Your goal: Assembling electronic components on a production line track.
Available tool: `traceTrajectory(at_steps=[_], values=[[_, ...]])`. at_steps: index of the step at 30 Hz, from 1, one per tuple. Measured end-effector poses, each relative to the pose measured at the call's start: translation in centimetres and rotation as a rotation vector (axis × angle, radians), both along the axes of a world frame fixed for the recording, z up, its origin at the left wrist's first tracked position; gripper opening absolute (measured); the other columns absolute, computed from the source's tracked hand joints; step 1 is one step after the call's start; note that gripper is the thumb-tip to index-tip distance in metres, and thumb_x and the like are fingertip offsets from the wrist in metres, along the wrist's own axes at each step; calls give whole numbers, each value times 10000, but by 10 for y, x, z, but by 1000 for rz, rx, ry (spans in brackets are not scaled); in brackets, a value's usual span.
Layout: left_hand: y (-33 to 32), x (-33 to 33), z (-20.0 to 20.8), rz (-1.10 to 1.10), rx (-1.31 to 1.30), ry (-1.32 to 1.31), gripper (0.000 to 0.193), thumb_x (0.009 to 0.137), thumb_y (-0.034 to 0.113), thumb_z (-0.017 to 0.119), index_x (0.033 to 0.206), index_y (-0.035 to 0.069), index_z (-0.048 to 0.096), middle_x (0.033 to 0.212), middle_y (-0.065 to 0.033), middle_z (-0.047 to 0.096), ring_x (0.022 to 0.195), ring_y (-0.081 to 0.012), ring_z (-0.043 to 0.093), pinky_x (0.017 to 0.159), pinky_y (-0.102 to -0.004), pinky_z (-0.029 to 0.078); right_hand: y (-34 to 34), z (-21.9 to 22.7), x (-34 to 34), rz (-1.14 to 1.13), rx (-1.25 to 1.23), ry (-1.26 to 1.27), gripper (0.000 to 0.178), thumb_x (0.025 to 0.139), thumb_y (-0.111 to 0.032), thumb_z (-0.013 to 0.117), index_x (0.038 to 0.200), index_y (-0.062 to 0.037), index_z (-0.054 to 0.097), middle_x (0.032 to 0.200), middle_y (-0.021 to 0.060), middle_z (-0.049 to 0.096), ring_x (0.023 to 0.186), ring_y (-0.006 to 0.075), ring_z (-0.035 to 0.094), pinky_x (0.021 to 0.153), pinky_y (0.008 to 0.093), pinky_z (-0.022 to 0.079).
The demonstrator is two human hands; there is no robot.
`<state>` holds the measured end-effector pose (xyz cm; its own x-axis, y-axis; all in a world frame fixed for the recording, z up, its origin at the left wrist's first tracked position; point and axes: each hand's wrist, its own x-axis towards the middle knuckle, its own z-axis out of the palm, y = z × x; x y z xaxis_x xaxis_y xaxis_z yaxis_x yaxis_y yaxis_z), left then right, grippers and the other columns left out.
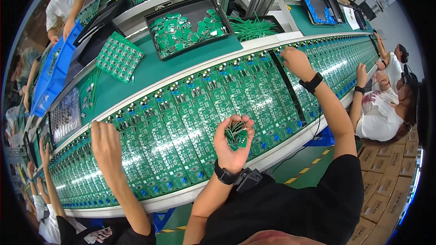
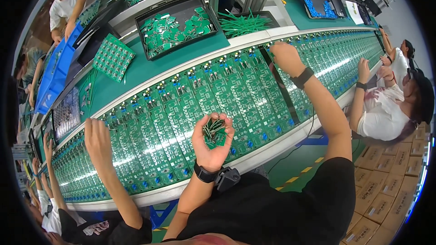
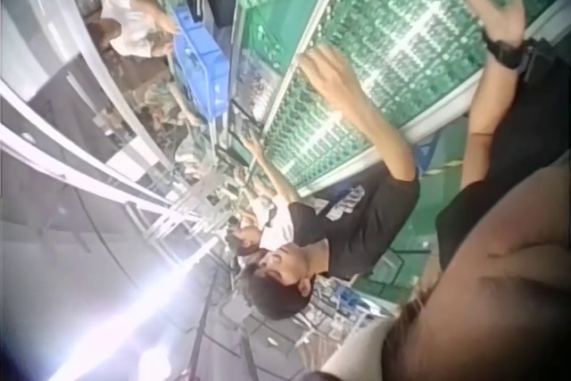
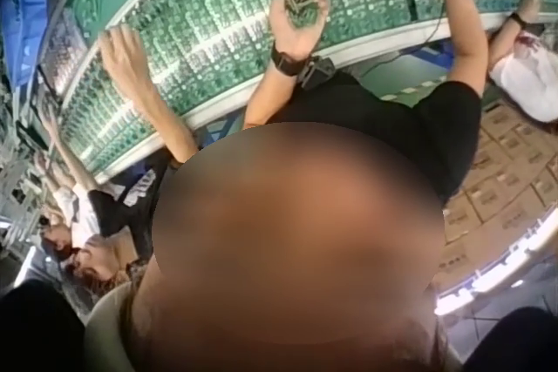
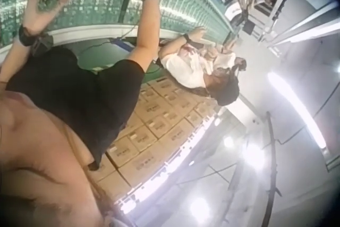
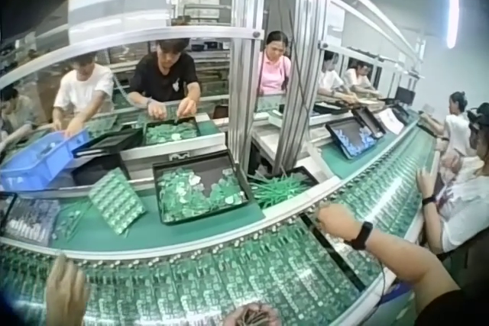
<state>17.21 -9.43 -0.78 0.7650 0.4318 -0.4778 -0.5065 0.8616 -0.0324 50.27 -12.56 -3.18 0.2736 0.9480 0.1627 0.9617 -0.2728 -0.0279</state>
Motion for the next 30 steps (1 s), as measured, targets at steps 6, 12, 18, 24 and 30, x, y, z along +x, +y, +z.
traceTrajectory(at_steps=[6, 12, 18, 24, 30], values=[[0, -1, -2, -7, -20, -36, 153, 829, 180, 522, 835, 30, 548, 904, -90, 549, 895, -201, 508, 714, -287, 426, 1, 2, 8, -27, -24, 56, 204, 643, -44, 616, 845, -69, 621, 756, 91, 591, 734, 274, 584, 649, 372, 474], [0, 0, -5, 10, -19, -102, 160, 830, 161, 516, 842, 7, 555, 929, -112, 552, 1036, -254, 493, 873, -357, 442, 5, 8, 2, -98, -78, 132, 196, 632, -68, 612, 825, -93, 638, 747, 73, 610, 747, 255, 590, 657, 365, 473], [2, 4, -9, 54, -59, -204, 229, 847, 180, 479, 876, -29, 569, 966, -146, 571, 1132, -310, 455, 1016, -421, 354, 11, 7, 1, -151, -98, 198, 190, 630, -73, 610, 815, -99, 645, 745, 75, 613, 776, 254, 593, 671, 368, 474], [1, 6, -7, 48, -28, -199, 254, 850, 175, 470, 955, -41, 552, 1037, -159, 557, 1147, -300, 444, 1008, -420, 355, 15, 5, -5, -126, -56, 190, 222, 631, -67, 638, 852, -77, 641, 787, 84, 612, 755, 246, 599, 659, 350, 478], [-2, 11, -9, 37, 93, -336, 408, 847, 156, 465, 1207, -35, 430, 1274, -185, 415, 1179, -291, 413, 1031, -398, 330, -14, 35, -57, 2, 222, 76, 262, 702, -89, 642, 962, -79, 614, 886, 84, 587, 745, 214, 583, 647, 333, 464]])
